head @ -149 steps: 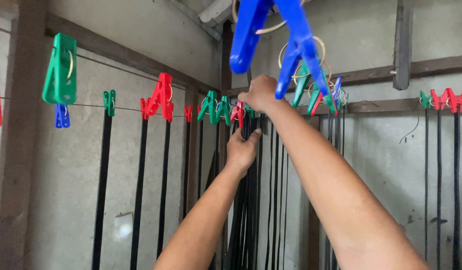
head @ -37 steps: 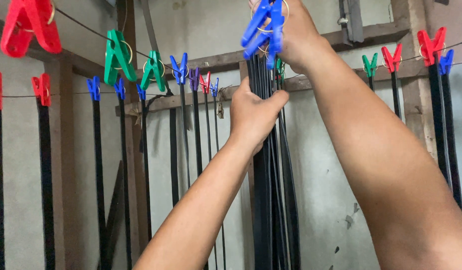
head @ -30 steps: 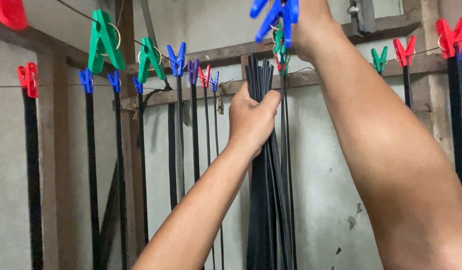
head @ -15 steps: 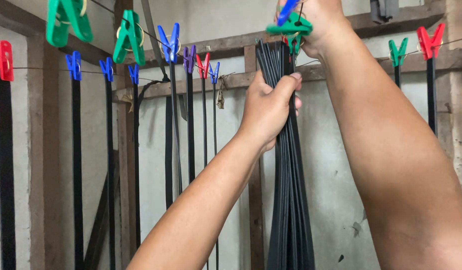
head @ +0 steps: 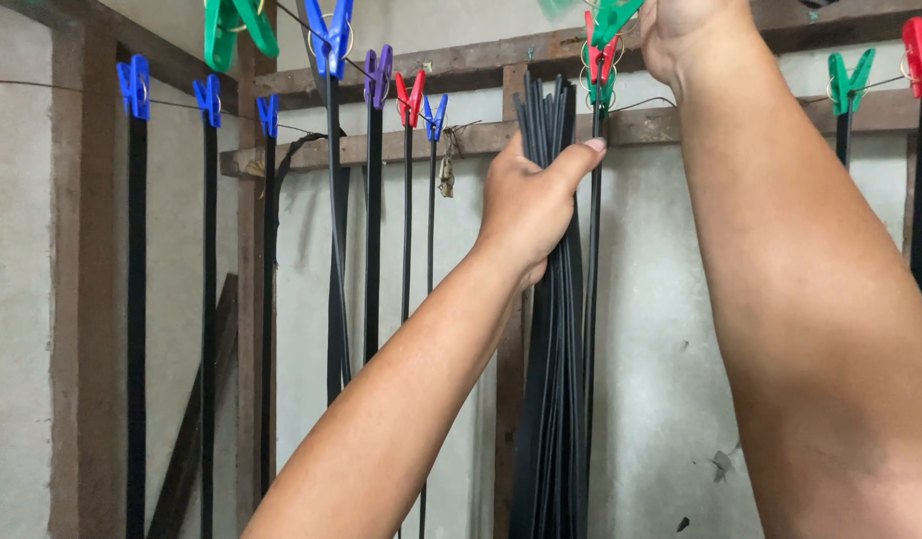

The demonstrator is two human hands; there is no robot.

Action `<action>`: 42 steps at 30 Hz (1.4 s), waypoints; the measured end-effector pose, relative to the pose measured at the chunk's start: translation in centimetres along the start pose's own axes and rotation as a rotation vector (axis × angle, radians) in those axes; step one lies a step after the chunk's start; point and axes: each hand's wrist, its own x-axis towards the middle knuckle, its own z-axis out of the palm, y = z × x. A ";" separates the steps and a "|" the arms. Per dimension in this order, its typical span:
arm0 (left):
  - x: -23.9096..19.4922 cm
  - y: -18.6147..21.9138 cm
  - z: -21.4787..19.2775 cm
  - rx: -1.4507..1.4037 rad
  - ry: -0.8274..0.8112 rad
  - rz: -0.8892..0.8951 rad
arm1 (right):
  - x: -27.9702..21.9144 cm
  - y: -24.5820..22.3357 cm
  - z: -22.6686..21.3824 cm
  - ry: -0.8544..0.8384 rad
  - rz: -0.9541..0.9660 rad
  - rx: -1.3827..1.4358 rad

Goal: Gathering dried leather strips from a hanging line and placing them in a pile for further processing.

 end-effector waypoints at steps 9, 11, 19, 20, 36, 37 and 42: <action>-0.7 0.3 2.0 -0.158 -0.033 -0.171 | -0.6 0.9 0.9 -0.112 -0.127 0.040; -0.6 -0.3 1.9 -0.144 -0.036 -0.182 | 0.7 2.3 0.7 -0.170 -0.207 0.253; -0.1 -2.1 1.7 -0.120 -0.037 -0.164 | 0.5 2.2 2.6 0.474 0.182 0.307; -0.1 -2.4 1.7 -0.092 -0.012 -0.192 | -0.3 1.0 3.5 0.618 0.194 0.273; 3.8 -5.7 2.8 -0.314 -0.090 -0.258 | -3.0 0.8 2.3 0.118 -0.071 0.057; 3.8 -5.7 2.7 -0.281 -0.088 -0.245 | -2.5 1.6 1.8 0.124 -0.074 0.103; 3.8 -6.3 2.0 -0.265 -0.095 -0.188 | 0.5 4.9 -0.1 0.090 -0.110 0.297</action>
